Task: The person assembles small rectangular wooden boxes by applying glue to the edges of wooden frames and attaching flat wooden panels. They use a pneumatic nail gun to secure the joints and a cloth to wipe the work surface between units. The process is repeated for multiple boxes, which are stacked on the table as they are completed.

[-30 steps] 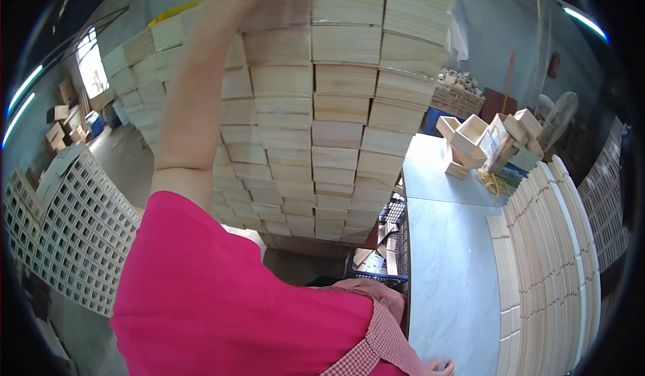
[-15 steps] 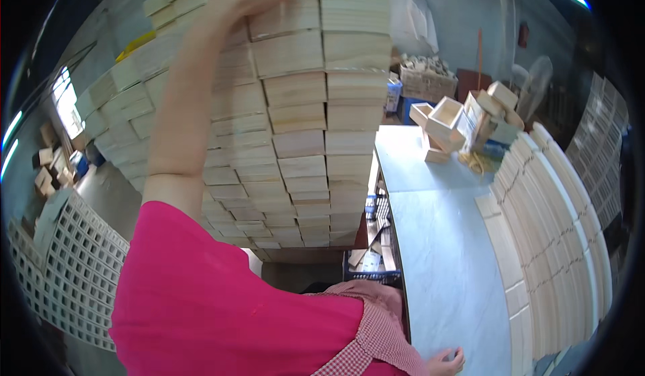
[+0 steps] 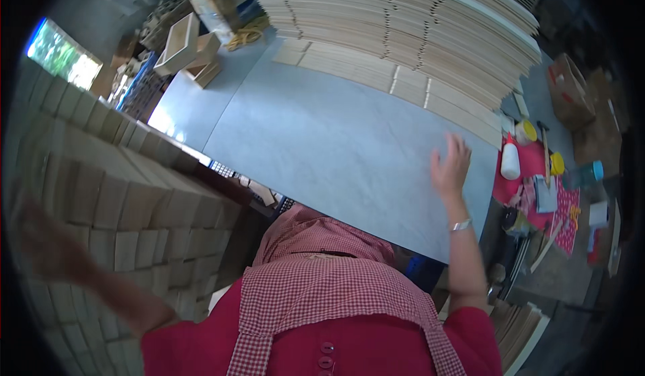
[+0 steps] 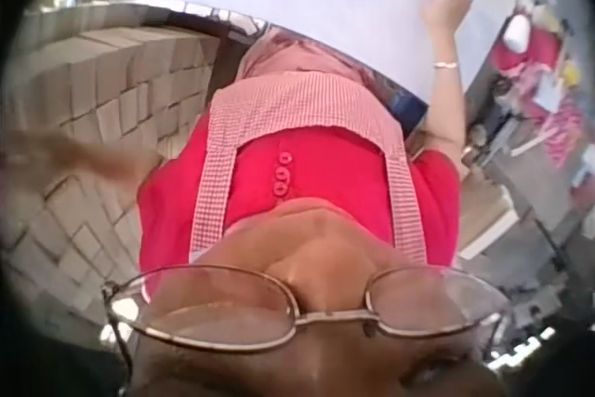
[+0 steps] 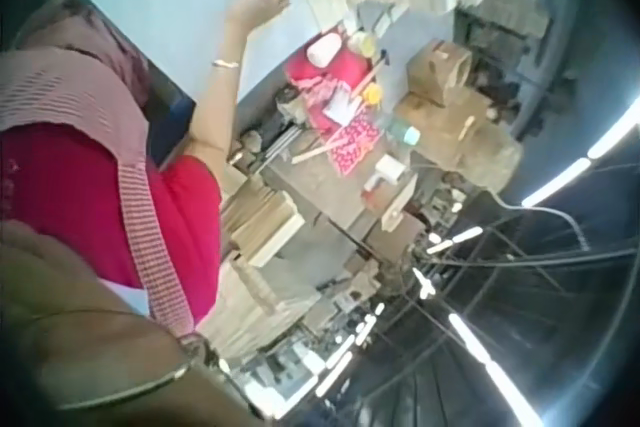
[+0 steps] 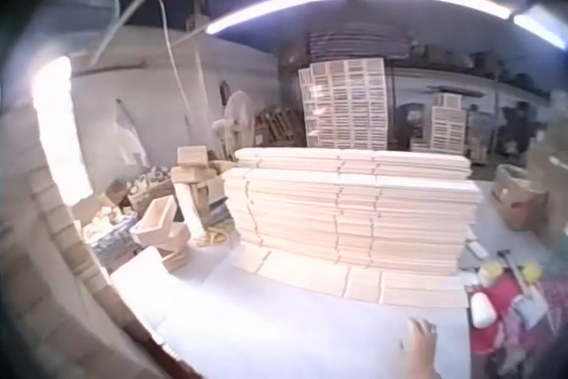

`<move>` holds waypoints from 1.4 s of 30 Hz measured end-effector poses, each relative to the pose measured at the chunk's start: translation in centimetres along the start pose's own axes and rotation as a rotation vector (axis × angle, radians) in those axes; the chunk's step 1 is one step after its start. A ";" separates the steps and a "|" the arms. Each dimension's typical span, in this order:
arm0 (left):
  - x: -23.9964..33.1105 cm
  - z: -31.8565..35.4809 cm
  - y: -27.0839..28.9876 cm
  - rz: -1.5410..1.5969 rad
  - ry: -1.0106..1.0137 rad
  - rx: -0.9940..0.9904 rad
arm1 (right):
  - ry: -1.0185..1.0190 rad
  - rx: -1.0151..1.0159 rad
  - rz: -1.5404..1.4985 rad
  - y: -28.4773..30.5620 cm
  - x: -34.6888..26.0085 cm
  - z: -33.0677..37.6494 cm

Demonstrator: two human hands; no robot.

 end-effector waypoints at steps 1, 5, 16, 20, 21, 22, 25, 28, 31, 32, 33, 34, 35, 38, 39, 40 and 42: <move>3.4 1.2 -2.5 0.223 0.131 -0.069 | -0.013 -0.025 0.058 -0.9 1.5 -2.4; 18.8 5.5 -13.0 0.943 0.474 -0.201 | -0.075 -0.242 0.385 -2.7 9.1 -8.2; 33.3 15.7 -26.7 1.027 0.231 -0.883 | 0.030 -0.600 0.100 1.2 6.7 -4.9; 35.3 18.3 -34.9 0.857 -0.018 -0.810 | 0.095 -0.570 0.076 4.7 4.0 -4.6; 35.9 18.4 -36.3 0.817 -0.094 -0.846 | 0.122 -0.594 0.103 5.9 3.7 -4.4; 36.3 18.5 -37.2 0.775 -0.174 -0.883 | 0.147 -0.617 0.126 6.8 3.4 -4.1; 36.8 19.2 -39.3 0.768 -0.275 -1.039 | -0.007 -0.589 0.246 9.1 2.8 -3.2; 36.6 18.6 -38.5 0.861 -0.345 -1.106 | -0.015 -0.469 0.346 10.4 2.9 -2.6; 37.7 19.3 -35.3 0.977 -0.335 -1.128 | -0.085 -0.352 0.357 9.7 2.6 -1.2; 38.0 19.4 -34.0 0.995 -0.347 -1.175 | -0.145 -0.385 0.415 8.8 1.5 -0.9; 38.1 19.3 -32.6 1.006 -0.356 -1.223 | -0.147 -0.384 0.321 7.9 0.2 -0.7; 38.4 18.9 -31.3 1.019 -0.371 -1.268 | -0.154 -0.378 0.227 7.1 -1.1 -0.4; 38.4 18.3 -29.9 1.056 -0.337 -1.303 | -0.160 -0.371 0.134 6.5 -2.0 -0.2; 38.3 17.0 -26.8 1.171 -0.235 -1.373 | -0.165 -0.357 -0.104 4.3 -3.3 0.3; 38.6 17.2 -26.2 1.225 -0.212 -1.377 | -0.200 -0.363 -0.188 3.6 -4.1 0.9; 38.9 17.4 -25.7 1.279 -0.184 -1.382 | -0.232 -0.371 -0.271 2.6 -5.0 1.5; 39.3 17.9 -25.0 1.334 0.005 -1.521 | -0.231 -0.447 -0.326 1.3 -7.9 2.2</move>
Point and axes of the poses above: each hand's wrist, its own z-axis away from the middle knuckle, its own y-axis out of the back of the hand, x = y × z, the point moved 4 cm from there along -z, towards the middle knuckle, and after that the axes turned 15 degrees about x, right-handed, at the moved point
